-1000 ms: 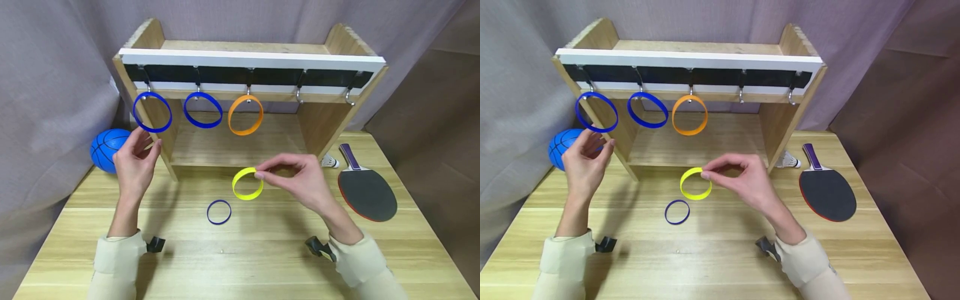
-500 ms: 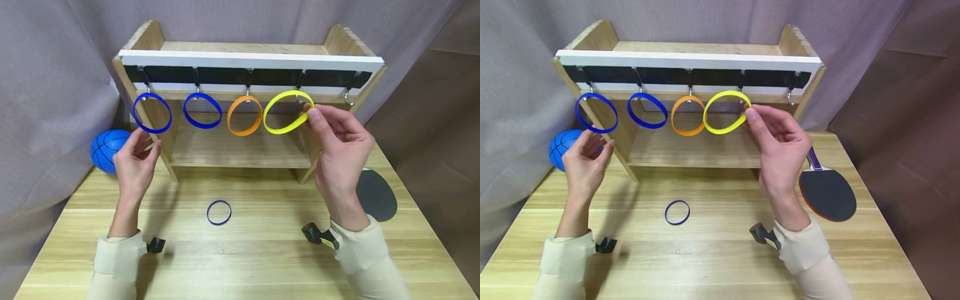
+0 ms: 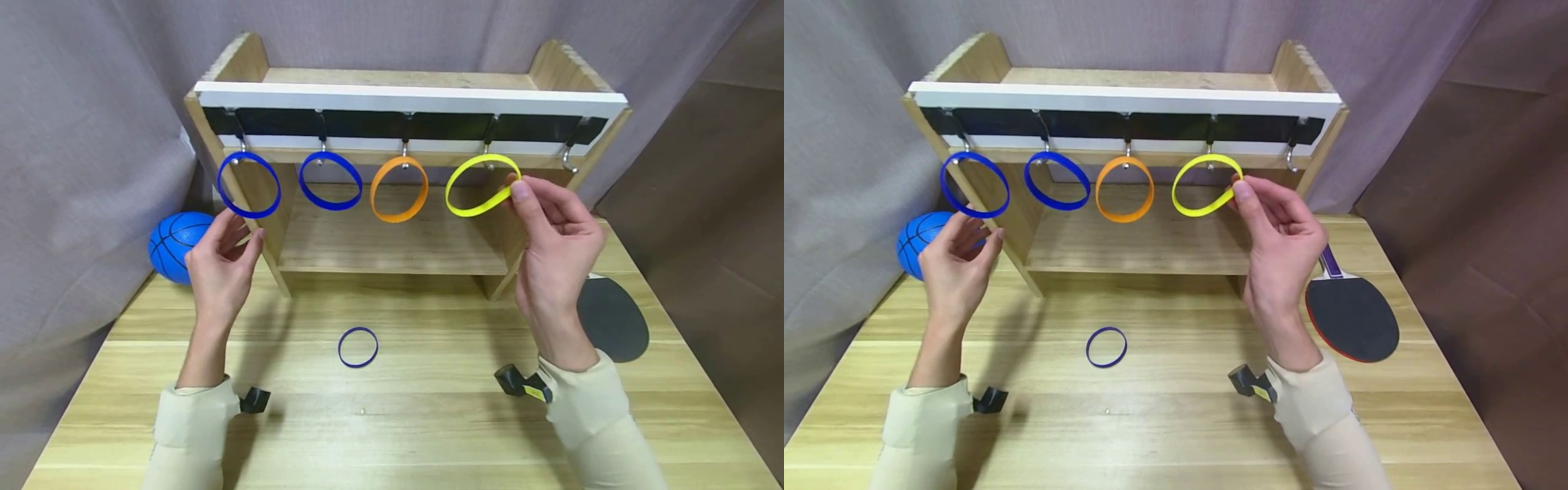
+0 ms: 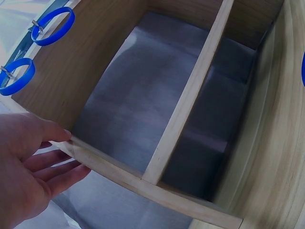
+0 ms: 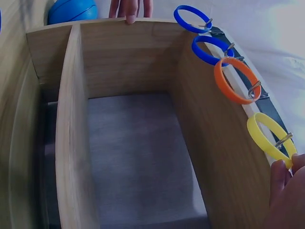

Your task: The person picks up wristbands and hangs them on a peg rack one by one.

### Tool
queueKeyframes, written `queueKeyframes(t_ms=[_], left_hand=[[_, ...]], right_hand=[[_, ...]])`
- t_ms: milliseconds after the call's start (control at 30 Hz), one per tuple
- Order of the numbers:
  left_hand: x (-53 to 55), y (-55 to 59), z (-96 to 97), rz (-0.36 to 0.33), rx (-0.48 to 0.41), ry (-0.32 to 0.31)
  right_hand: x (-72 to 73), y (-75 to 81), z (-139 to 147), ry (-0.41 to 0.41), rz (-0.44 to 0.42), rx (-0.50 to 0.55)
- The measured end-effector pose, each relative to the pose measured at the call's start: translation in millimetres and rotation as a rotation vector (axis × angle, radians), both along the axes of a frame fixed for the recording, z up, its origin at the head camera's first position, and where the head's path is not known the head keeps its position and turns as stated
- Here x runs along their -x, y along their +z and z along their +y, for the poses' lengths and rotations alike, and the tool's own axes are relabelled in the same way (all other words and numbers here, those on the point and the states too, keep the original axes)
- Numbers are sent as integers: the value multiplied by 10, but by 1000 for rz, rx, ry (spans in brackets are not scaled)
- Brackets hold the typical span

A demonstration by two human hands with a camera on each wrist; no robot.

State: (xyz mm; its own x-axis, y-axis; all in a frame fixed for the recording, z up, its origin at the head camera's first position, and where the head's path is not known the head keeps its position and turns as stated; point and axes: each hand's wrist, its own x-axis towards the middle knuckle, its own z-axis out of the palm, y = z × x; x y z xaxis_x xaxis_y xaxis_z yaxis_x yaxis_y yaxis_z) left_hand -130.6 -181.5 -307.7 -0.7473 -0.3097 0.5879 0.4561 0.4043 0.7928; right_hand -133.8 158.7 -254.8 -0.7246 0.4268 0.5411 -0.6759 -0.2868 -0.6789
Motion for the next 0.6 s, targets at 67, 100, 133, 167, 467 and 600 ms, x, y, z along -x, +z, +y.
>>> queueKeyframes(t_ms=[67, 100, 133, 167, 467, 600], left_hand=[[-4, 8, 3, 3, 3, -4], [0, 6, 0, 3, 3, -4], [0, 7, 0, 3, 3, -4], [-3, 12, 2, 5, 5, -5], [11, -7, -4, 13, -8, -10], [15, -20, -10, 12, -5, -7]], right_hand=[[-5, -4, 2, -17, -4, -23], [-5, -5, 4, -25, -4, -34], [-2, -10, 7, -36, -4, -46], [0, -15, 12, -46, -5, -55], [7, -113, 65, -37, -39, 7], [-14, -288, 99, -4, -172, -97]])
